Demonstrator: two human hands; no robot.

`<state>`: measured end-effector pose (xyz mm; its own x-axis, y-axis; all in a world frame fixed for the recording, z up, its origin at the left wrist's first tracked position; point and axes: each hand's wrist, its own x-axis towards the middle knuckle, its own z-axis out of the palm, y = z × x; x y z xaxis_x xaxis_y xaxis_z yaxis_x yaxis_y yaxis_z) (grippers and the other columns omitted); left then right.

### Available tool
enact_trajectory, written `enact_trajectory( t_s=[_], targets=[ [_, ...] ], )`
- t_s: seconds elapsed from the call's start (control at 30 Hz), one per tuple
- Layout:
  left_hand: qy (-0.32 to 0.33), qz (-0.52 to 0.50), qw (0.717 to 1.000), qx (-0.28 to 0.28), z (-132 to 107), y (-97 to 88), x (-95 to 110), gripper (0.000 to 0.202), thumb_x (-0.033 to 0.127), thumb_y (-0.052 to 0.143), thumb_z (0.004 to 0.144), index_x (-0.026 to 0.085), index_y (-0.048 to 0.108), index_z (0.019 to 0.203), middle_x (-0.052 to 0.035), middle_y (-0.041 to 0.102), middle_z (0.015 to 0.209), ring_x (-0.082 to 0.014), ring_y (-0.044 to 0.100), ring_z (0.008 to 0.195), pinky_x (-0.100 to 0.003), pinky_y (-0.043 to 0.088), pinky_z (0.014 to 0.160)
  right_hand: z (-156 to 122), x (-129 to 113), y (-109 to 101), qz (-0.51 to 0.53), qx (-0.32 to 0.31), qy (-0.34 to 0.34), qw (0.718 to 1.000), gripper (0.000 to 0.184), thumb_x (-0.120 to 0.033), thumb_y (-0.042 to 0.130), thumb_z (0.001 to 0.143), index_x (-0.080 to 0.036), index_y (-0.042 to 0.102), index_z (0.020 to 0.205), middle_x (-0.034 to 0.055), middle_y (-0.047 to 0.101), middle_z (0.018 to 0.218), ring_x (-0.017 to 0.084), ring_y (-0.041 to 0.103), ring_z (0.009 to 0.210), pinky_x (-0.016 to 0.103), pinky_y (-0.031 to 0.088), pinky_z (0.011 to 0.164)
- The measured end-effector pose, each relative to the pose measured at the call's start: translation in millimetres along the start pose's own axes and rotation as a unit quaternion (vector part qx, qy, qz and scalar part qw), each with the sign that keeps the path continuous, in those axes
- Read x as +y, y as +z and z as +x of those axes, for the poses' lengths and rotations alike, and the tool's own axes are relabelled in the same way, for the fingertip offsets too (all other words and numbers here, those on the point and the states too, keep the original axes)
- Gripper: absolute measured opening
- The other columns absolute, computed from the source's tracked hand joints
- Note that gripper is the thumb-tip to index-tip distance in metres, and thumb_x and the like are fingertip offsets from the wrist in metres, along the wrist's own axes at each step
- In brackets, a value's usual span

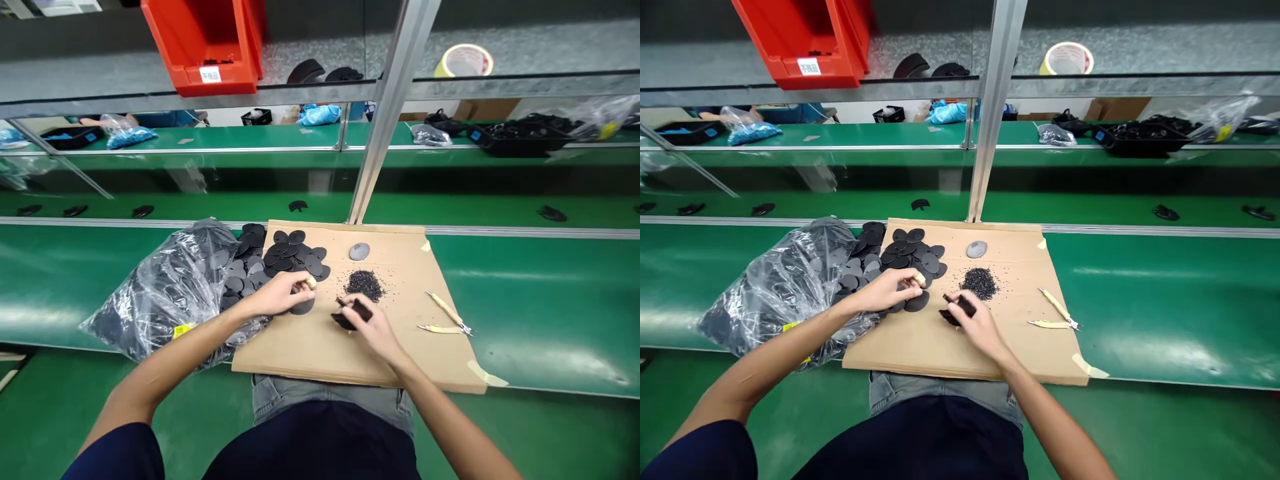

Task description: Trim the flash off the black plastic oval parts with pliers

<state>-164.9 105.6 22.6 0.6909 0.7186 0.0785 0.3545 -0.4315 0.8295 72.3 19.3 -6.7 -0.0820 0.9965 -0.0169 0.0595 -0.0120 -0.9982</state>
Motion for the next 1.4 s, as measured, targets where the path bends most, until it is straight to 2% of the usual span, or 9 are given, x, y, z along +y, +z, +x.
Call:
enact_trajectory(
  t_s=[0.2, 0.43, 0.57, 0.67, 0.83, 0.97, 1.13, 1.27, 1.4],
  targets=[
    [-0.003, 0.104, 0.995, 0.007, 64, 5.2, -23, 0.005, 0.022, 0.060, 0.088, 0.017, 0.062, 0.086, -0.0024, 0.068, 0.080, -0.0176, 0.066, 0.076, -0.027, 0.051, 0.077, 43, -17, -27, 0.120, 0.040, 0.072, 0.989, 0.042, -0.045, 0.081, 0.073, -0.023, 0.059, 0.100, 0.0028, 0.071, 0.091, 0.020, 0.072, 0.071, 0.026, 0.054, 0.052],
    [-0.059, 0.143, 0.983, 0.097, 165, 49.9, -26, 0.025, 0.020, 0.066, 0.084, 0.016, 0.062, 0.108, -0.0131, 0.068, 0.117, -0.0275, 0.063, 0.113, -0.040, 0.049, 0.102, 71, -19, -53, 0.144, 0.063, 0.041, 0.987, 0.048, -0.049, 0.087, 0.064, -0.022, 0.065, 0.098, 0.0028, 0.070, 0.097, 0.020, 0.069, 0.084, 0.027, 0.059, 0.058],
    [-0.085, 0.127, 0.981, 0.120, 197, 74.9, -27, 0.022, 0.014, 0.069, 0.078, 0.017, 0.062, 0.099, -0.0093, 0.070, 0.100, -0.0271, 0.066, 0.100, -0.039, 0.053, 0.092, 79, -10, -73, 0.153, 0.074, 0.031, 0.985, 0.052, -0.052, 0.087, 0.063, -0.022, 0.067, 0.100, 0.0059, 0.072, 0.102, 0.024, 0.070, 0.091, 0.030, 0.061, 0.060],
    [-0.085, 0.090, 0.982, 0.140, 194, 76.3, -29, 0.010, 0.014, 0.064, 0.083, 0.017, 0.061, 0.091, -0.0048, 0.068, 0.084, -0.0215, 0.066, 0.083, -0.034, 0.054, 0.083, 82, -1, -86, 0.155, 0.107, 0.025, 0.982, 0.054, -0.055, 0.086, 0.065, -0.022, 0.067, 0.103, 0.0055, 0.072, 0.102, 0.023, 0.070, 0.088, 0.031, 0.062, 0.061],
    [-0.038, -0.019, 0.979, 0.199, 153, 54.1, -19, 0.016, 0.029, 0.059, 0.093, 0.016, 0.061, 0.102, -0.0054, 0.071, 0.095, -0.0149, 0.067, 0.083, -0.025, 0.055, 0.078, 89, 3, -88, 0.144, 0.154, 0.009, 0.978, 0.051, -0.057, 0.080, 0.073, -0.023, 0.065, 0.108, 0.0047, 0.070, 0.104, 0.021, 0.069, 0.088, 0.030, 0.062, 0.064],
    [0.038, -0.140, 0.947, 0.285, 128, 39.0, -1, 0.024, 0.039, 0.064, 0.092, 0.017, 0.065, 0.101, -0.0061, 0.073, 0.099, -0.0167, 0.069, 0.088, -0.028, 0.057, 0.082, 104, -18, -71, 0.101, 0.078, -0.009, 0.992, 0.051, -0.055, 0.078, 0.077, -0.022, 0.066, 0.114, 0.0071, 0.071, 0.110, 0.024, 0.070, 0.094, 0.034, 0.063, 0.068],
    [0.058, -0.122, 0.940, 0.313, 114, 17.1, 16, 0.020, 0.032, 0.069, 0.090, 0.018, 0.071, 0.104, -0.0066, 0.076, 0.103, -0.0191, 0.071, 0.093, -0.029, 0.058, 0.083, 118, -47, -45, 0.047, -0.034, -0.050, 0.997, 0.050, -0.049, 0.076, 0.083, -0.023, 0.063, 0.124, 0.0094, 0.068, 0.125, 0.025, 0.067, 0.111, 0.035, 0.063, 0.080],
    [0.077, -0.082, 0.937, 0.330, 98, 0.4, 22, 0.012, 0.028, 0.072, 0.089, 0.019, 0.073, 0.096, -0.0045, 0.076, 0.096, -0.0175, 0.070, 0.088, -0.028, 0.057, 0.082, 118, -55, -36, 0.017, -0.060, -0.078, 0.995, 0.047, -0.048, 0.073, 0.086, -0.023, 0.062, 0.125, 0.0098, 0.066, 0.129, 0.024, 0.065, 0.113, 0.037, 0.061, 0.090],
    [0.099, -0.052, 0.936, 0.332, 88, -4.6, 26, 0.010, 0.026, 0.072, 0.090, 0.019, 0.074, 0.097, -0.0042, 0.076, 0.095, -0.0163, 0.070, 0.085, -0.027, 0.058, 0.080, 114, -54, -36, 0.025, -0.054, -0.087, 0.994, 0.043, -0.048, 0.072, 0.087, -0.023, 0.064, 0.121, 0.0093, 0.068, 0.123, 0.024, 0.066, 0.112, 0.037, 0.062, 0.088]
  ],
)
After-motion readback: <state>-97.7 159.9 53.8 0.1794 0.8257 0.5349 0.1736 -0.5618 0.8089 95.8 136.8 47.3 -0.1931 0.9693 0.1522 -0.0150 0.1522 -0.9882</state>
